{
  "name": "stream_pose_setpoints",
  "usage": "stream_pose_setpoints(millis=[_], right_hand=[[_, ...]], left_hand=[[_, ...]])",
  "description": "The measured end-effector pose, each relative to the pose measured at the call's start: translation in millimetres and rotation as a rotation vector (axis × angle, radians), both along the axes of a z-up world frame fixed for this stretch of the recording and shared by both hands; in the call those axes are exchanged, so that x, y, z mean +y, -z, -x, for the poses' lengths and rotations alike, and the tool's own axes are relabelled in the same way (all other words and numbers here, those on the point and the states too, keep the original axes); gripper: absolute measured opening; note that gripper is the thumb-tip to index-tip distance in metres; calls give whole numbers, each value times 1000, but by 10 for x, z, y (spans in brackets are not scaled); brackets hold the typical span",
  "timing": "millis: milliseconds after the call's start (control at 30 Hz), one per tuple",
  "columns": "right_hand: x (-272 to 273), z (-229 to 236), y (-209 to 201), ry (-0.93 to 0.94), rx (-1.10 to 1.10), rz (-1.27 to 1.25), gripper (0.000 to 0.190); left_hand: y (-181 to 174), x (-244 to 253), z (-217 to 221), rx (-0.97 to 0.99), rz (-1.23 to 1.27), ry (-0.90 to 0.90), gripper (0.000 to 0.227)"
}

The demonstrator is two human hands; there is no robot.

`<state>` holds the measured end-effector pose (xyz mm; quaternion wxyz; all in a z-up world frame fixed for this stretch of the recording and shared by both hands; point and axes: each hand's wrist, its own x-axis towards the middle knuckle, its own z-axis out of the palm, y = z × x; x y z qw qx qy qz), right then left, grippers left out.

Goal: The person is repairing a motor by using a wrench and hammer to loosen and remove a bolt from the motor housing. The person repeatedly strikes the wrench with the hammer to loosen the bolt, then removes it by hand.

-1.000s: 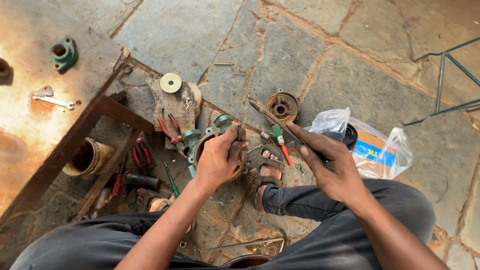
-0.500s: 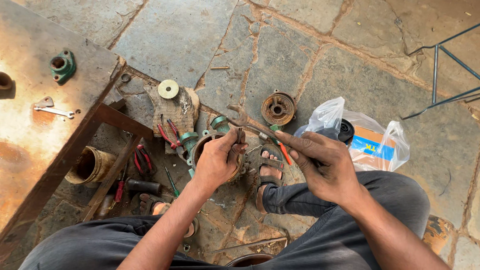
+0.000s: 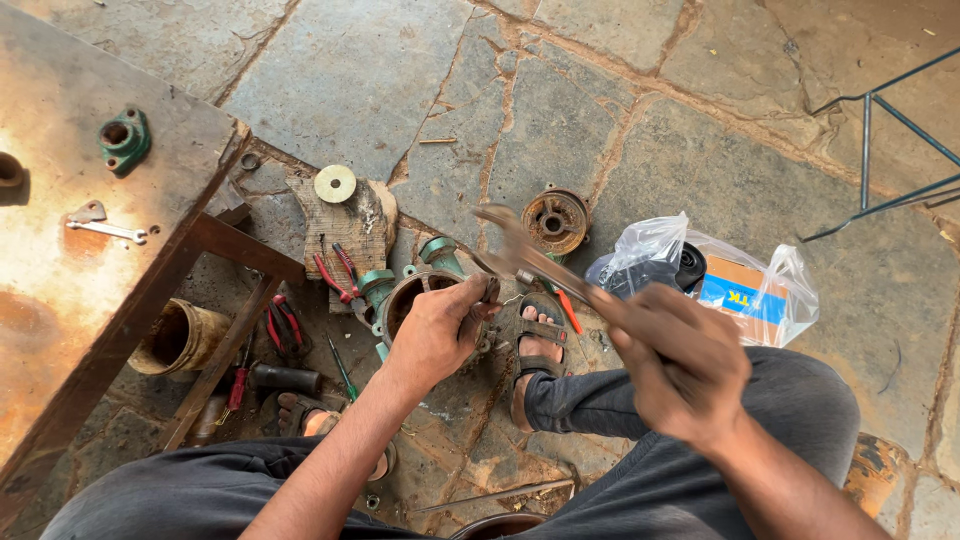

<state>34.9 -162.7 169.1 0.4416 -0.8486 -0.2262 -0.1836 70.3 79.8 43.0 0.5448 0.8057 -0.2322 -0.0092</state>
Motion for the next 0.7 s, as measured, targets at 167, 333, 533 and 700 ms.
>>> stream_pose_setpoints(millis=[167, 333, 533, 700], right_hand=[[-4, 77, -54, -38, 61, 299, 33], [0, 61, -17, -60, -16, 50, 32], [-14, 28, 120, -41, 107, 120, 35], [-6, 37, 133, -56, 95, 106, 34]], left_hand=[[13, 10, -21, -39, -81, 4, 30], [4, 31, 39, 8, -6, -27, 22], [-7, 33, 26, -16, -15, -70, 22], [2, 12, 20, -1, -7, -61, 24]])
